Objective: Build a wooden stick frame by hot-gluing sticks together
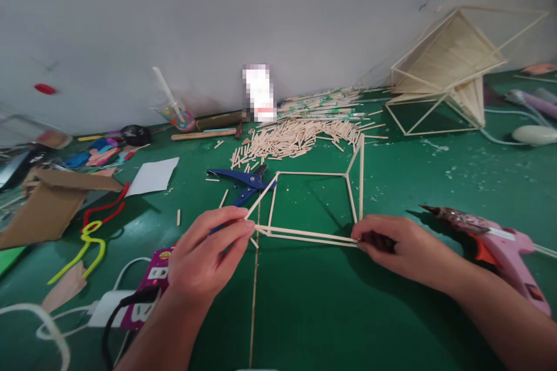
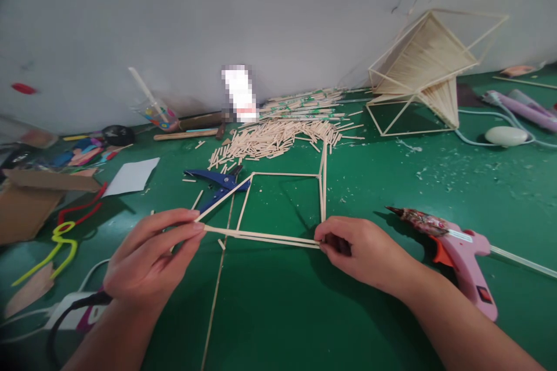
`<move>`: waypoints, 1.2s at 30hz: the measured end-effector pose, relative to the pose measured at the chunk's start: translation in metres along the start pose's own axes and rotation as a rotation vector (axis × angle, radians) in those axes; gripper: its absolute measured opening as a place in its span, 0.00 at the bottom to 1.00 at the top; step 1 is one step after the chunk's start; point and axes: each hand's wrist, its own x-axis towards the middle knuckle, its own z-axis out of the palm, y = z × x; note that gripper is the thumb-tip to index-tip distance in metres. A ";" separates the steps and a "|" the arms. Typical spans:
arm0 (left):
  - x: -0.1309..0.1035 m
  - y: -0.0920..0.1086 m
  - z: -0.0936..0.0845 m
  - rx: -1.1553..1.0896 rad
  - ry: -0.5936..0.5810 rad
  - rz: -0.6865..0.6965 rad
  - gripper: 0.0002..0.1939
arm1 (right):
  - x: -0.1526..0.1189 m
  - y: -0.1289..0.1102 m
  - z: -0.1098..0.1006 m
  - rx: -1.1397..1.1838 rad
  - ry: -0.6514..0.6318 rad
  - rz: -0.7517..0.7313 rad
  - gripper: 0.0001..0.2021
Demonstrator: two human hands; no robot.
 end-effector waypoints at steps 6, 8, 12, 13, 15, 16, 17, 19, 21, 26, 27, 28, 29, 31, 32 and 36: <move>-0.001 0.002 0.001 -0.009 0.024 -0.007 0.14 | 0.000 0.000 0.000 -0.022 0.003 -0.019 0.09; -0.001 0.002 0.002 -0.011 0.022 -0.014 0.13 | 0.000 -0.001 0.000 -0.022 0.003 -0.025 0.08; 0.000 0.002 0.003 -0.029 0.025 -0.031 0.13 | -0.001 -0.001 -0.001 -0.032 -0.005 -0.042 0.08; 0.000 0.003 0.003 -0.032 0.026 -0.033 0.13 | -0.001 -0.001 -0.001 -0.036 -0.010 -0.049 0.08; 0.000 0.003 0.003 -0.038 0.025 -0.034 0.13 | -0.001 -0.001 -0.002 -0.046 -0.024 -0.060 0.08; 0.000 0.003 0.003 -0.039 0.024 -0.032 0.14 | 0.000 -0.001 -0.002 -0.050 -0.031 -0.063 0.08; 0.000 0.003 0.003 -0.037 0.020 -0.031 0.14 | 0.000 -0.002 -0.003 -0.055 -0.036 -0.064 0.08; 0.000 0.003 0.003 -0.030 0.012 -0.028 0.14 | 0.000 -0.002 -0.003 -0.062 -0.048 -0.060 0.08; 0.000 0.002 0.003 -0.025 0.002 -0.028 0.15 | -0.001 -0.002 -0.004 -0.059 -0.059 -0.055 0.08; -0.001 0.004 0.006 -0.033 0.028 -0.035 0.15 | -0.001 -0.003 -0.005 -0.061 -0.058 -0.042 0.07; -0.001 0.004 0.006 -0.028 0.035 -0.040 0.15 | 0.000 -0.002 -0.004 -0.067 -0.054 -0.043 0.07; -0.001 0.004 0.007 -0.024 0.042 -0.046 0.15 | 0.000 -0.002 -0.004 -0.074 -0.052 -0.045 0.07; -0.001 0.005 0.008 -0.026 0.050 -0.054 0.15 | 0.000 -0.002 -0.003 -0.081 -0.050 -0.051 0.06; -0.001 0.005 0.009 -0.047 0.067 -0.064 0.16 | 0.001 -0.001 -0.002 -0.090 -0.050 -0.056 0.06; -0.001 0.005 0.010 -0.063 0.073 -0.069 0.17 | 0.001 -0.001 -0.002 -0.091 -0.052 -0.052 0.05; -0.001 0.006 0.012 -0.126 0.072 -0.117 0.18 | 0.001 0.001 0.000 -0.067 -0.057 -0.016 0.05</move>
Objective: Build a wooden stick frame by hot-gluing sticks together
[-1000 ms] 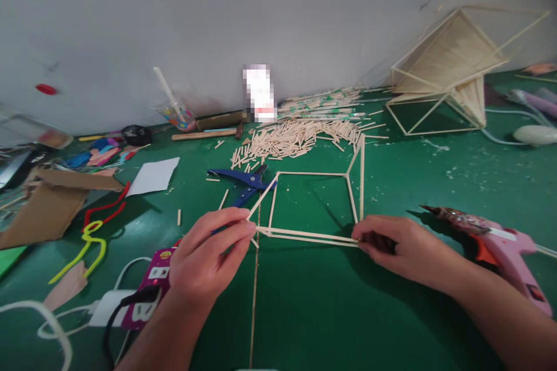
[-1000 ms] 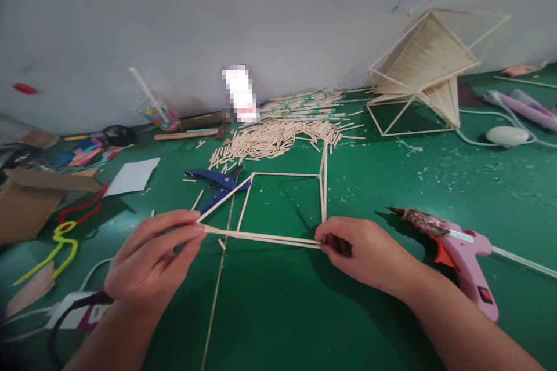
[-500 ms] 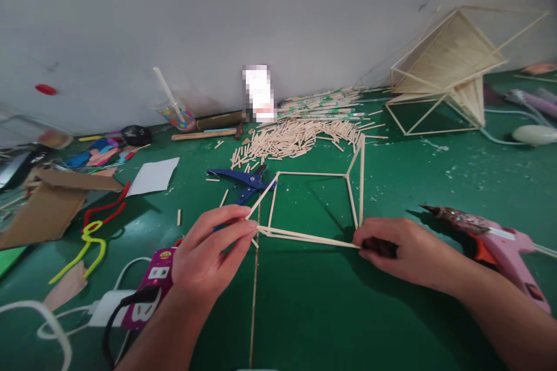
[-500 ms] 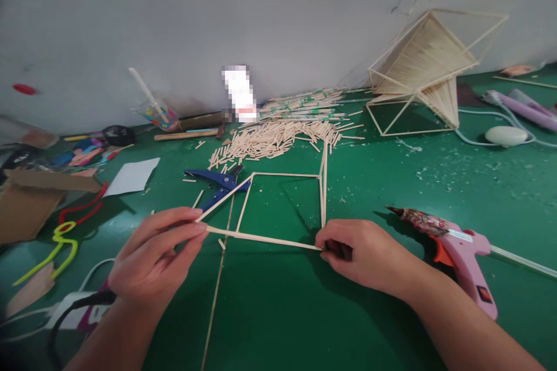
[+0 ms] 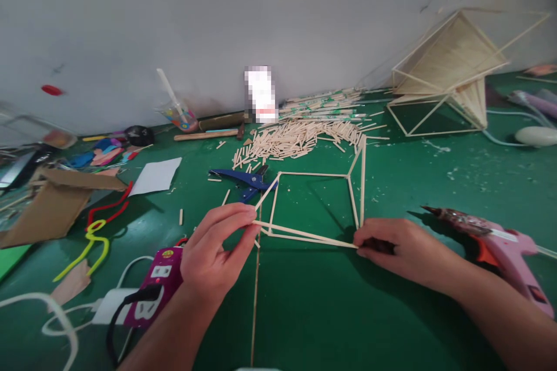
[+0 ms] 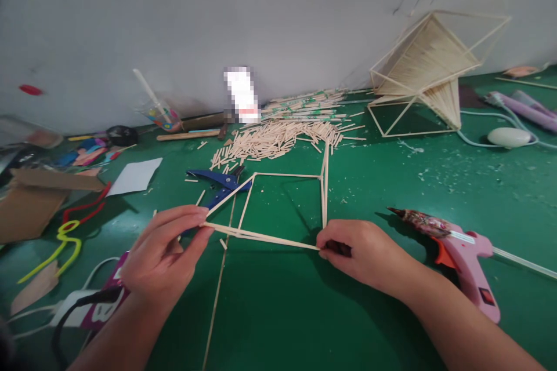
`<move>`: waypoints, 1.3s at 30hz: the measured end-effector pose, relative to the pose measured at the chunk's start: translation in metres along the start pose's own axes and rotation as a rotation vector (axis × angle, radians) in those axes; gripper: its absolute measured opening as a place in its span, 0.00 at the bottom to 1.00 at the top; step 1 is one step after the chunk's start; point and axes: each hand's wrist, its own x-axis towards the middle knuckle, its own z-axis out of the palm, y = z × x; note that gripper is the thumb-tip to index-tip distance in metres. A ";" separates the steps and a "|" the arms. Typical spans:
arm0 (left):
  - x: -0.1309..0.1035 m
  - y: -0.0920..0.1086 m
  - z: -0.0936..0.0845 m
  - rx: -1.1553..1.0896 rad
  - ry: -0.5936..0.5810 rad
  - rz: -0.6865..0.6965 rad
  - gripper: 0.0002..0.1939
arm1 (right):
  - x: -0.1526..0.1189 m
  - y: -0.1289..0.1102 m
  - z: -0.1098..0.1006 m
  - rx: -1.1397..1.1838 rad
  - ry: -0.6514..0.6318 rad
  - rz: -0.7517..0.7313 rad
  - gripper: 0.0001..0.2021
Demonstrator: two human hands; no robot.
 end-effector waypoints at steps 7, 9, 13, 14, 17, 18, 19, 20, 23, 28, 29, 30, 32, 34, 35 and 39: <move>-0.002 0.000 0.001 -0.149 -0.015 -0.150 0.16 | 0.001 0.002 0.002 0.061 -0.007 0.059 0.05; -0.002 0.000 0.001 -0.196 -0.017 -0.177 0.16 | 0.001 0.002 0.003 0.068 -0.012 0.070 0.05; -0.003 -0.001 0.002 -0.279 -0.031 -0.222 0.17 | 0.001 0.002 0.003 0.090 -0.015 0.096 0.05; -0.004 -0.002 0.002 -0.288 -0.035 -0.222 0.17 | 0.002 0.003 0.003 0.092 -0.014 0.098 0.05; -0.004 -0.003 0.001 -0.306 -0.050 -0.208 0.17 | 0.002 0.002 0.003 0.090 -0.008 0.092 0.06; -0.004 -0.003 0.001 -0.311 -0.054 -0.203 0.16 | 0.002 0.002 0.003 0.089 -0.005 0.092 0.06; -0.005 -0.003 0.001 -0.315 -0.057 -0.197 0.16 | 0.002 0.001 0.003 0.089 0.000 0.095 0.06; -0.005 -0.003 0.000 -0.318 -0.058 -0.192 0.15 | 0.002 0.000 0.004 0.088 0.007 0.100 0.06; -0.006 -0.003 -0.001 -0.318 -0.045 -0.177 0.14 | 0.002 -0.001 0.004 0.087 0.022 0.120 0.06; -0.007 -0.003 -0.001 -0.305 -0.038 -0.158 0.13 | 0.003 -0.001 0.004 0.094 0.012 0.129 0.07; -0.006 -0.003 -0.001 -0.298 -0.042 -0.153 0.13 | 0.003 -0.001 0.005 0.095 0.010 0.130 0.07; -0.006 -0.002 -0.001 -0.289 -0.042 -0.145 0.12 | 0.003 -0.001 0.005 0.095 0.010 0.131 0.07; -0.004 -0.002 0.000 -0.271 -0.043 -0.136 0.11 | 0.002 -0.002 0.005 0.092 0.014 0.131 0.07; -0.003 -0.002 0.000 -0.255 -0.035 -0.141 0.11 | 0.002 -0.002 0.005 0.082 0.020 0.129 0.07; -0.003 -0.002 0.000 -0.248 -0.027 -0.145 0.11 | 0.002 -0.002 0.005 0.077 0.022 0.129 0.07; -0.003 -0.002 0.001 -0.236 -0.012 -0.160 0.13 | 0.002 -0.002 0.005 0.071 0.023 0.115 0.07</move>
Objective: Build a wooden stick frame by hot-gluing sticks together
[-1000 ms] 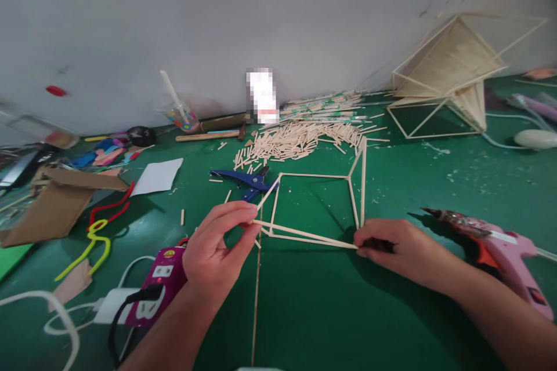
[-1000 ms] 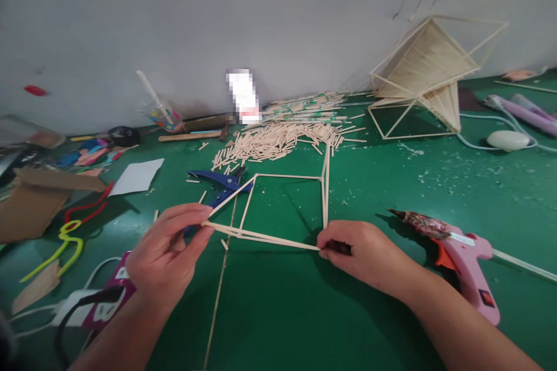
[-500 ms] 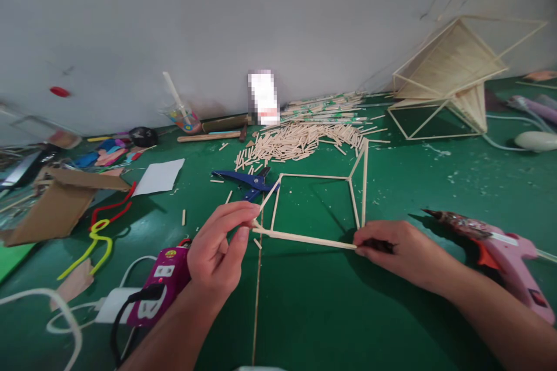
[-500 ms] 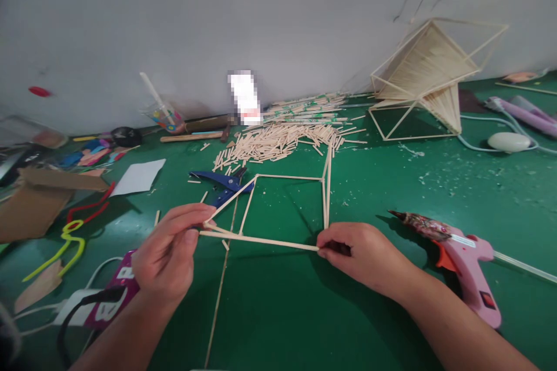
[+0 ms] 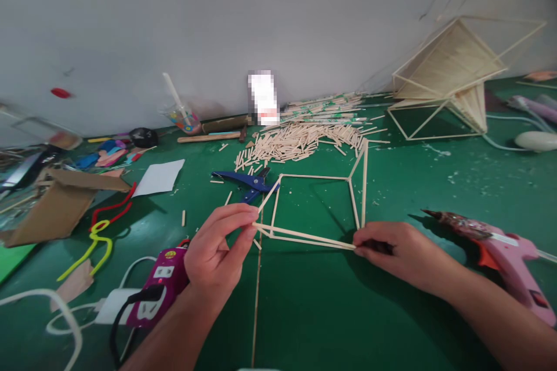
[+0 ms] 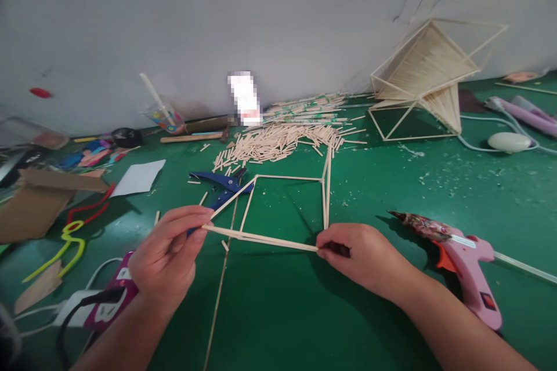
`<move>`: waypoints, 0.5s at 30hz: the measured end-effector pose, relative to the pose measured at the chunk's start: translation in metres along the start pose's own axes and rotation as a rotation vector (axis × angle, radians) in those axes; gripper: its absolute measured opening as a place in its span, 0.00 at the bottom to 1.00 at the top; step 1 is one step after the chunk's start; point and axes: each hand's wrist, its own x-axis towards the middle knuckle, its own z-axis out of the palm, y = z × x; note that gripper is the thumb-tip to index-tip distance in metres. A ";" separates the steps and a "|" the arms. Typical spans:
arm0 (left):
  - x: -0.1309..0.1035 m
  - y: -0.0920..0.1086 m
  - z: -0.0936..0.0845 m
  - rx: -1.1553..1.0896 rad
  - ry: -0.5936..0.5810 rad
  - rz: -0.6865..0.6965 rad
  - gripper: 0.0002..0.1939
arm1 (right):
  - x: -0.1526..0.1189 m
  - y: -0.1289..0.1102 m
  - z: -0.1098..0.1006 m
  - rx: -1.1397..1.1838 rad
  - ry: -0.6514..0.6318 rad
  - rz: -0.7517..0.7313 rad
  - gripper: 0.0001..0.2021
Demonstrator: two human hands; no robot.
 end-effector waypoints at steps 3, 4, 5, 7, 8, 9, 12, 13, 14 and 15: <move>-0.001 0.000 0.000 0.007 0.013 -0.004 0.13 | 0.000 0.000 0.000 -0.009 0.006 0.001 0.07; -0.001 0.000 0.000 0.010 0.018 0.000 0.13 | 0.000 0.000 0.000 -0.014 0.008 0.002 0.07; -0.001 0.000 0.000 0.012 0.019 0.003 0.13 | 0.000 0.000 0.000 -0.019 0.011 -0.001 0.07; -0.001 0.000 0.000 0.019 0.010 0.005 0.13 | 0.000 0.000 -0.001 -0.024 0.014 -0.013 0.07; -0.001 0.000 0.000 0.022 0.008 0.004 0.13 | 0.000 -0.001 -0.001 -0.025 0.014 -0.019 0.07; -0.001 0.001 0.000 0.026 0.007 0.003 0.13 | 0.000 -0.001 -0.001 -0.025 0.014 -0.024 0.07; 0.000 0.001 0.000 0.037 0.007 -0.008 0.11 | 0.001 -0.002 -0.001 -0.034 0.020 -0.028 0.07; 0.000 0.002 0.000 0.041 0.008 -0.012 0.11 | 0.001 -0.002 0.000 -0.040 0.024 -0.027 0.07; 0.000 0.002 0.000 0.046 0.009 -0.015 0.10 | 0.001 -0.002 0.000 -0.048 0.025 -0.026 0.06; 0.000 0.002 0.000 0.051 0.008 -0.019 0.11 | 0.001 -0.002 0.000 -0.056 0.026 -0.024 0.06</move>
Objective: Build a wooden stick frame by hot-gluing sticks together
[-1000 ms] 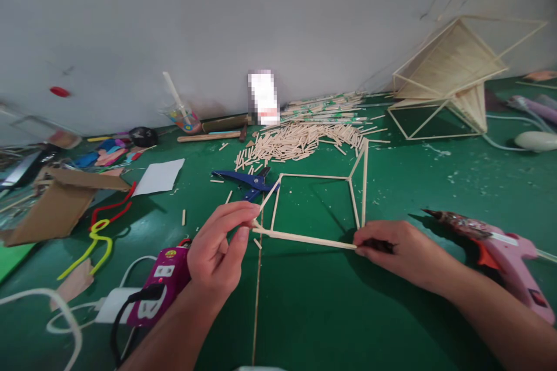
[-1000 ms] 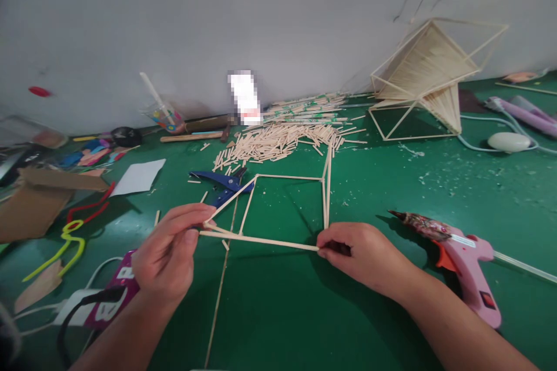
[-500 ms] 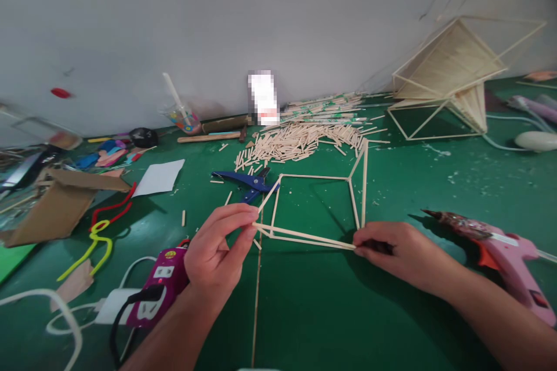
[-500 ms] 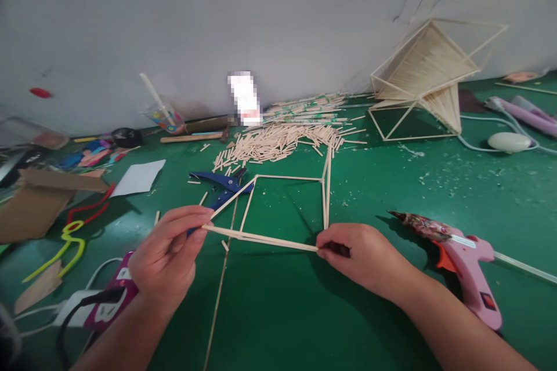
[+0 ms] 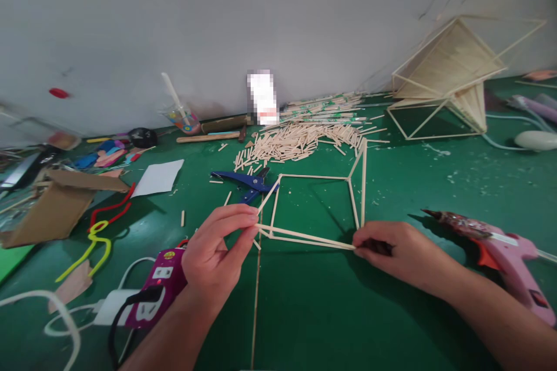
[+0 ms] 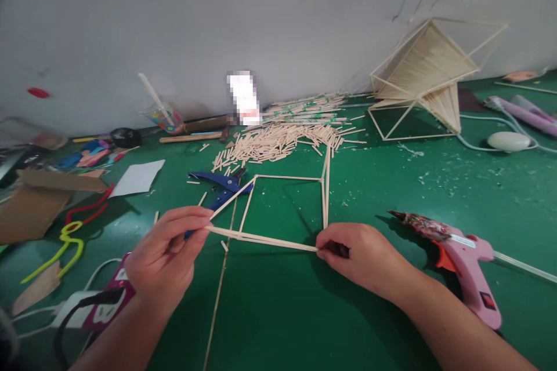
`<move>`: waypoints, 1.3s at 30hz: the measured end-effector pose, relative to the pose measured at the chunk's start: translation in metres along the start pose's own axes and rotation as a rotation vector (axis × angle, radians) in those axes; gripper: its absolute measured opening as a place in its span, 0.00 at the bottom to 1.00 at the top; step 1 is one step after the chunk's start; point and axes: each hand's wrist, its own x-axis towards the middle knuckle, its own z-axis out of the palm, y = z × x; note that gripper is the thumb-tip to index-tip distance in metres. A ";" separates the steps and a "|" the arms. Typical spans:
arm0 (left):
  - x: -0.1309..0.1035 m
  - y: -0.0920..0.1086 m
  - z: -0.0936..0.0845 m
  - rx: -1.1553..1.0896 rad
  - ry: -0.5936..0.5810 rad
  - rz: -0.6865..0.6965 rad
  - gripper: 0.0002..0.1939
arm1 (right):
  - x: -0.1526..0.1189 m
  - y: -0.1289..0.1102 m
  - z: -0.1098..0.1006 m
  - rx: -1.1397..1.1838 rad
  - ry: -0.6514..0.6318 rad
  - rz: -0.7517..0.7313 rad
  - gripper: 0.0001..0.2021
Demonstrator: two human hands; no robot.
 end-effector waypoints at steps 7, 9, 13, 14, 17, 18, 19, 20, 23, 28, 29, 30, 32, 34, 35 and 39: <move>0.001 0.000 0.000 0.014 -0.008 0.011 0.13 | -0.002 0.002 -0.002 -0.009 -0.012 -0.026 0.06; 0.002 0.001 0.000 0.010 -0.006 0.009 0.13 | -0.002 0.002 -0.003 -0.008 -0.017 -0.039 0.06; 0.002 0.001 0.000 0.036 -0.004 0.013 0.11 | -0.003 0.001 -0.005 -0.020 -0.011 -0.075 0.07; 0.002 0.000 0.000 0.045 -0.001 0.018 0.11 | -0.003 0.001 -0.006 -0.024 -0.009 -0.085 0.07; 0.002 0.000 0.000 0.062 0.008 0.040 0.12 | -0.004 0.000 -0.008 -0.047 -0.006 -0.104 0.07; 0.001 0.000 0.000 0.067 0.009 0.048 0.12 | -0.004 -0.001 -0.008 -0.056 -0.005 -0.110 0.07; 0.001 0.000 0.000 0.073 0.013 0.059 0.12 | -0.004 -0.001 -0.009 -0.063 -0.003 -0.116 0.08; 0.001 0.001 0.000 0.081 0.018 0.071 0.13 | -0.004 -0.001 -0.009 -0.067 -0.001 -0.123 0.08; 0.002 0.002 0.000 0.109 0.031 0.103 0.12 | -0.004 0.000 -0.009 -0.070 -0.007 -0.140 0.08; 0.002 0.003 0.000 0.137 0.036 0.121 0.12 | -0.005 0.000 -0.009 -0.069 -0.014 -0.146 0.08; 0.002 0.003 0.000 0.138 0.031 0.120 0.13 | -0.005 0.000 -0.009 -0.068 -0.011 -0.147 0.08; 0.002 0.003 -0.001 0.138 0.026 0.120 0.13 | -0.005 0.000 -0.009 -0.069 -0.010 -0.148 0.08; 0.002 0.003 -0.001 0.136 0.021 0.120 0.12 | -0.005 -0.001 -0.009 -0.072 -0.012 -0.150 0.08; 0.002 0.002 -0.001 0.136 0.022 0.123 0.12 | -0.005 -0.001 -0.009 -0.076 -0.017 -0.150 0.09; 0.002 0.002 -0.001 0.137 0.022 0.123 0.12 | -0.005 -0.001 -0.009 -0.080 -0.016 -0.149 0.09; 0.003 0.003 -0.001 0.123 0.006 0.120 0.13 | -0.005 0.000 -0.009 -0.086 -0.016 -0.154 0.10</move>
